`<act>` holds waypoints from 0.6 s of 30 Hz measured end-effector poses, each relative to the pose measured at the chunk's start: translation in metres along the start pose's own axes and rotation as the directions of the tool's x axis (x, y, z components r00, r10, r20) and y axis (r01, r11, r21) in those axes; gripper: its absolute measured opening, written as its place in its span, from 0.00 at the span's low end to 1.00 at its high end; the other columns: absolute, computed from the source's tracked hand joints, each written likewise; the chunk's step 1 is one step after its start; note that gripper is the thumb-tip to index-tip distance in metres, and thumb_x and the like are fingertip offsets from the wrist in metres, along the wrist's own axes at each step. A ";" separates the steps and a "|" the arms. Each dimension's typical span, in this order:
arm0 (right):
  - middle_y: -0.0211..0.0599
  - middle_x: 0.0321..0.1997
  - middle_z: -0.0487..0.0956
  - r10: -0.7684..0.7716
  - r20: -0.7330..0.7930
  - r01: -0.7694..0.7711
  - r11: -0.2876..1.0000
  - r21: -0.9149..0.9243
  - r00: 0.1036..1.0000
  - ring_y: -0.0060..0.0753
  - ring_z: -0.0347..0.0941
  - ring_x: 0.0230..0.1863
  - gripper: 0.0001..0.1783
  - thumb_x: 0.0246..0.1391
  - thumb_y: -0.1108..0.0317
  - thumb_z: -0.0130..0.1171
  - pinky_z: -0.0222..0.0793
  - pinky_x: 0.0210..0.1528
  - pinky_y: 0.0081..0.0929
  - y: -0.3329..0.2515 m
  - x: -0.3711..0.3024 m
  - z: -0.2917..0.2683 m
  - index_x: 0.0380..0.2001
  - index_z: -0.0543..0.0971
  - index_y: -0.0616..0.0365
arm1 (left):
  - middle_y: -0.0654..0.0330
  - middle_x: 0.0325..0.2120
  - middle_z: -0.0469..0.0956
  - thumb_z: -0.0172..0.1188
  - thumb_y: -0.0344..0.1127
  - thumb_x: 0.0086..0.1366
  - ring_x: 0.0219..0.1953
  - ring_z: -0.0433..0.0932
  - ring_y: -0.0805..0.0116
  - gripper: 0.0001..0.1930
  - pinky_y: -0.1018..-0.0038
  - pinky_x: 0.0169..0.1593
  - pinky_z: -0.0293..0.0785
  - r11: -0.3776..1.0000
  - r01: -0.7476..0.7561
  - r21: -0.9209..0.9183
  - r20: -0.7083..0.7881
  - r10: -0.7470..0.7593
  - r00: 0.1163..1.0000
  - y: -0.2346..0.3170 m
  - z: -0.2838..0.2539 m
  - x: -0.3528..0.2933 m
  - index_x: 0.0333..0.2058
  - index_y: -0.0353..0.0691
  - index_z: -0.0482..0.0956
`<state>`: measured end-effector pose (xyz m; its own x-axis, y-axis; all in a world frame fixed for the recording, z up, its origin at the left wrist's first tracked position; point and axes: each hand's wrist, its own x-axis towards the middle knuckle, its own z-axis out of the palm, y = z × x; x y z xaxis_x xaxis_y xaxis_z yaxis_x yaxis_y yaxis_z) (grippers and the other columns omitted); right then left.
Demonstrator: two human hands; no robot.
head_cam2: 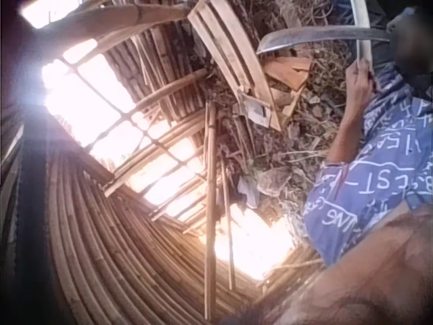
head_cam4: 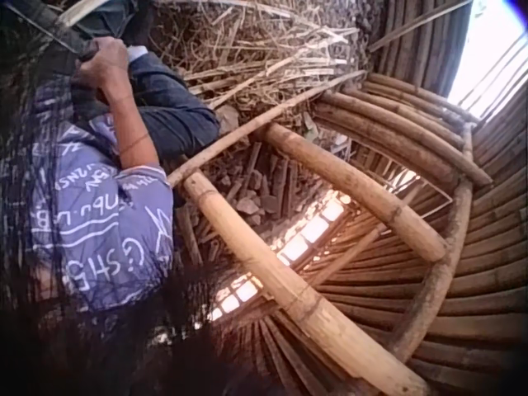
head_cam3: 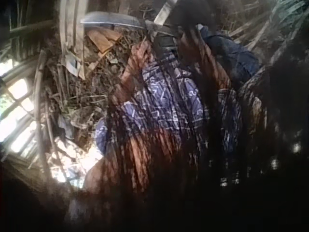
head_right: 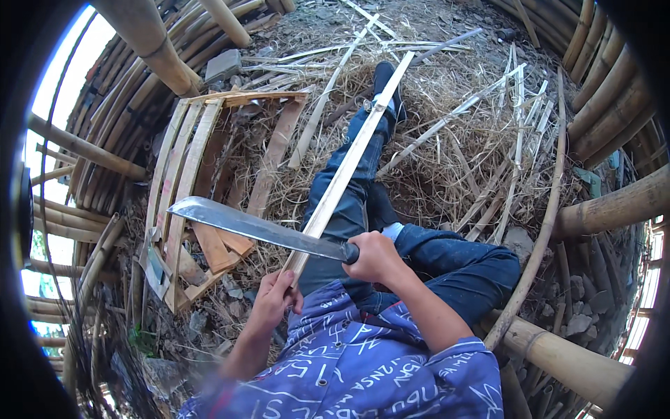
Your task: The person uses a machete to shave down a long piece of bamboo while sitting on the ground. They run the blade along the length of the wood repeatedly to thin it, handling the bamboo with one hand and the tool with the other.
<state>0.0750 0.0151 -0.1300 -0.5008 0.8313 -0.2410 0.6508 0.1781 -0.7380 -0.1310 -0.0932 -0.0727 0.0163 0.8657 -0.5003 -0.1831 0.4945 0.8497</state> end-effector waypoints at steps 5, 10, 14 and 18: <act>0.48 0.25 0.80 0.126 -0.121 -0.136 0.987 -0.084 0.985 0.52 0.78 0.33 0.12 0.34 0.59 0.63 0.75 0.40 0.42 0.036 0.004 -0.017 0.24 0.83 0.53 | 0.67 0.12 0.62 0.44 0.44 0.72 0.15 0.70 0.75 0.19 0.80 0.20 0.63 0.999 -0.046 0.017 0.038 0.045 0.998 0.000 -0.008 -0.008 0.27 0.36 0.69; 0.53 0.25 0.80 0.231 -0.187 -0.230 0.973 0.030 0.955 0.53 0.79 0.34 0.13 0.36 0.63 0.62 0.75 0.39 0.42 0.039 0.005 -0.034 0.26 0.82 0.60 | 0.65 0.13 0.67 0.44 0.42 0.73 0.16 0.70 0.78 0.18 0.81 0.21 0.63 0.998 -0.024 0.062 0.084 0.019 0.996 0.007 0.004 -0.018 0.30 0.34 0.71; 0.54 0.26 0.79 0.076 -0.021 -0.077 0.996 -0.033 0.997 0.55 0.78 0.34 0.14 0.36 0.60 0.63 0.74 0.41 0.44 0.004 -0.010 -0.018 0.26 0.82 0.59 | 0.63 0.15 0.71 0.43 0.41 0.73 0.17 0.69 0.79 0.17 0.81 0.22 0.64 0.963 -0.031 0.268 0.079 0.010 0.997 0.001 0.008 -0.007 0.31 0.32 0.72; 0.51 0.29 0.81 0.007 0.168 0.033 0.973 -0.230 0.986 0.54 0.78 0.36 0.15 0.35 0.56 0.63 0.75 0.43 0.45 -0.011 -0.006 -0.017 0.26 0.83 0.54 | 0.62 0.16 0.74 0.42 0.41 0.73 0.17 0.68 0.80 0.18 0.81 0.22 0.62 0.922 -0.070 0.380 0.045 0.057 0.997 0.000 0.007 -0.013 0.33 0.32 0.73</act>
<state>0.0802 0.0167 -0.1097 -0.5852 0.7323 -0.3483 0.7479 0.3213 -0.5809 -0.1246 -0.1037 -0.0656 0.0497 0.8951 -0.4432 0.2033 0.4254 0.8819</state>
